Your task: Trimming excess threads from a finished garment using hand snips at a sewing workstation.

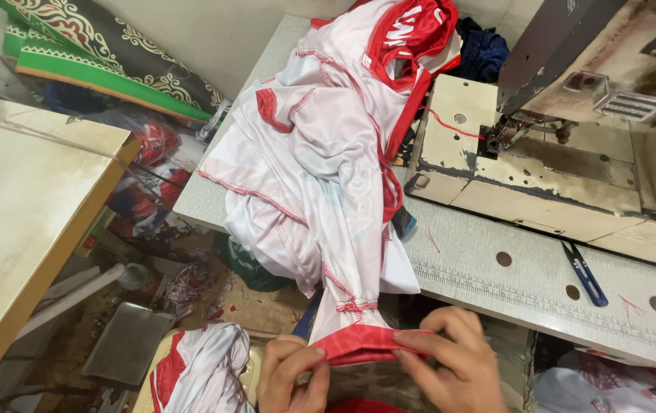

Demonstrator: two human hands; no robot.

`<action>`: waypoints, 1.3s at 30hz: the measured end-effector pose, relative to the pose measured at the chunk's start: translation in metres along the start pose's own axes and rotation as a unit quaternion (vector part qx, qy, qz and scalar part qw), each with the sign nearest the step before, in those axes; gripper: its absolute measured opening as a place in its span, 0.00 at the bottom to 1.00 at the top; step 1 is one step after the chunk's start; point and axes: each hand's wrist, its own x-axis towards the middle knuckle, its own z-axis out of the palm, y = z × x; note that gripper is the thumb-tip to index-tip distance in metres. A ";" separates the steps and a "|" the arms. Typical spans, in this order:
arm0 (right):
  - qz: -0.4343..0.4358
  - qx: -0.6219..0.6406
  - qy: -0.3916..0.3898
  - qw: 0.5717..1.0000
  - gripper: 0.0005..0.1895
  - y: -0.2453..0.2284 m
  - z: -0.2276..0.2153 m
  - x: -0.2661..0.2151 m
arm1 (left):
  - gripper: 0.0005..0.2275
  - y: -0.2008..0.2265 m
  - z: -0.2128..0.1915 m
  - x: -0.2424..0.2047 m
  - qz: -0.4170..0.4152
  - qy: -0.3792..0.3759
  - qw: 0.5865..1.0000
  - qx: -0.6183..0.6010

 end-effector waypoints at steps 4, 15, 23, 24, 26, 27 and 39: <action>-0.127 -0.086 -0.013 0.988 0.05 -0.023 -0.029 0.026 | 0.10 -0.018 -0.007 -0.003 0.049 -0.028 0.998 0.022; -0.205 0.110 -0.180 0.956 0.13 -0.070 0.056 0.142 | 0.09 -0.024 -0.009 0.180 -0.219 0.272 0.934 -0.071; 0.276 0.300 0.112 0.906 0.06 0.117 -0.012 0.133 | 0.19 -0.069 0.261 0.265 0.217 -0.315 0.923 -0.046; 0.302 0.273 0.107 0.907 0.08 0.140 -0.013 0.120 | 0.15 -0.080 0.287 0.253 0.230 -0.346 0.908 -0.044; 0.328 0.248 0.095 0.907 0.11 0.169 -0.017 0.105 | 0.10 -0.090 0.313 0.243 0.238 -0.374 0.895 -0.037; 0.312 0.223 0.061 0.921 0.12 0.173 -0.020 0.102 | 0.10 -0.089 0.314 0.246 0.183 -0.423 0.887 -0.032; 0.093 -0.035 -0.021 0.995 0.13 0.206 -0.029 0.098 | 0.10 -0.054 0.288 0.247 0.277 -0.441 0.830 0.201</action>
